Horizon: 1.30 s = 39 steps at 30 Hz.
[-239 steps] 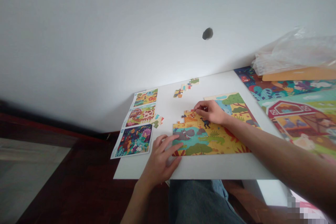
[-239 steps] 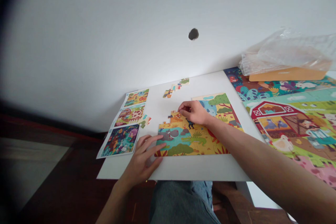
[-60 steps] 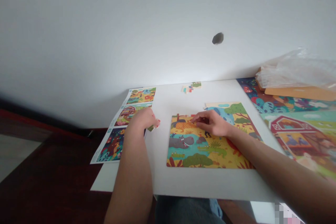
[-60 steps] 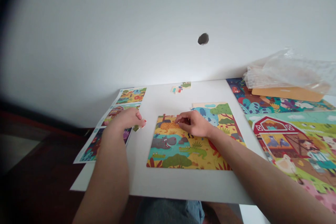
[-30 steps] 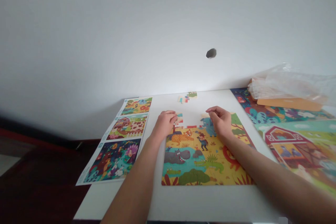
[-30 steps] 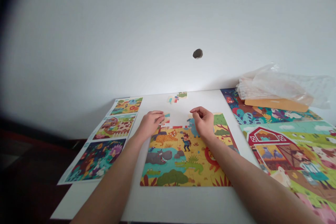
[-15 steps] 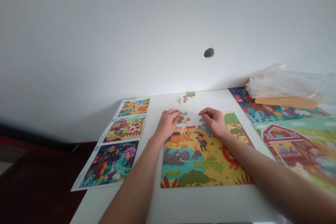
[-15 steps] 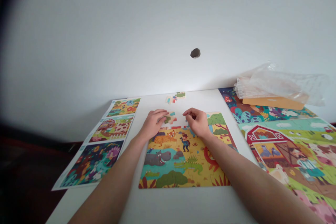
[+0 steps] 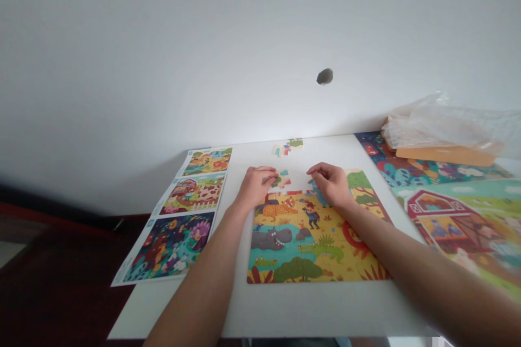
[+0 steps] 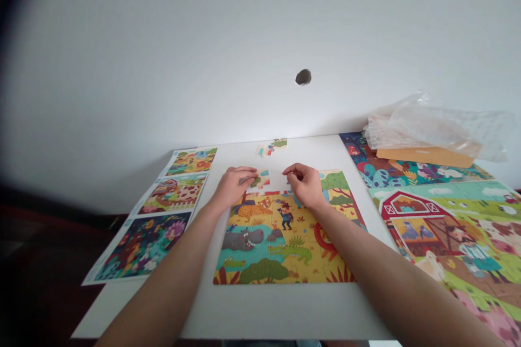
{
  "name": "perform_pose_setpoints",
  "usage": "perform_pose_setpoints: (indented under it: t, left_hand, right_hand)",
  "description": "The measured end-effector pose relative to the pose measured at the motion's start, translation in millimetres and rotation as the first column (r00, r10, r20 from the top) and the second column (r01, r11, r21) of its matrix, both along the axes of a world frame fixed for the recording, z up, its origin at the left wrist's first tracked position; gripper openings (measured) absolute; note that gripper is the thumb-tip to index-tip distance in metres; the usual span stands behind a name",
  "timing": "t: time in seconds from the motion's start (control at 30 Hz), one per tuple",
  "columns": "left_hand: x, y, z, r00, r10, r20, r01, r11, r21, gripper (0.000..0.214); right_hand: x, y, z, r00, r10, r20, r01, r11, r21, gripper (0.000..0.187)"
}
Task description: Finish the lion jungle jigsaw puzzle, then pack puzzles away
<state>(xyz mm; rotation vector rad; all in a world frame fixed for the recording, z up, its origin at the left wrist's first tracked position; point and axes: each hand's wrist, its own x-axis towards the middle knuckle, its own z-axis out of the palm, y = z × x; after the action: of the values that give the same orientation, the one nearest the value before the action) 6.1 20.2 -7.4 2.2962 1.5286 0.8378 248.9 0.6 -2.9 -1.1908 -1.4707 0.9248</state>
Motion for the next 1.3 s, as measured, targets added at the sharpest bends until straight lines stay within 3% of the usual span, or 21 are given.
perform_pose_setpoints:
  t: [0.37,0.63,0.77,0.9,1.0,1.1,1.23,1.3]
  left_hand:
    - [-2,0,-1.6,0.998,0.054,0.037,-0.053,0.999,-0.004,0.020]
    - [1,-3,-1.9,1.000,0.008,0.013,-0.008,1.000,-0.007,0.029]
    - [0,-5,-0.6,0.999,-0.039,0.021,0.037,0.998,0.058,0.040]
    - [-18,-2,2.0,0.980,0.156,0.125,-0.181,0.959,0.219,0.055]
    - [-30,1,3.2,0.957,0.232,0.172,-0.267,0.937,0.225,0.049]
    - [-24,-1,3.9,0.978,0.143,0.153,-0.174,0.962,0.213,0.034]
    - [-2,-6,2.3,0.991,-0.135,-0.023,0.137,0.985,0.108,0.026]
    - [3,-6,-0.3,0.974,-0.200,-0.103,0.204,0.978,0.033,0.026]
  right_hand:
    - [1,-3,1.1,0.998,-0.033,-0.061,0.034,0.999,0.012,0.020]
    - [3,-2,-1.1,0.962,-0.231,-0.143,0.239,0.970,0.037,0.021]
    - [4,-1,-3.8,0.958,-0.250,-0.137,0.258,0.965,0.039,0.021]
    - [3,-1,-5.0,0.963,-0.233,-0.137,0.240,0.970,0.038,0.020]
    - [2,-2,-3.6,0.970,-0.209,-0.122,0.213,0.977,0.024,0.020]
    - [1,-3,-0.5,0.981,-0.177,-0.075,0.178,0.984,0.017,0.020]
    - [0,-5,2.7,0.989,-0.143,-0.021,0.144,0.989,0.031,0.021]
    - [0,-6,3.1,0.990,-0.138,-0.009,0.139,0.990,0.034,0.022]
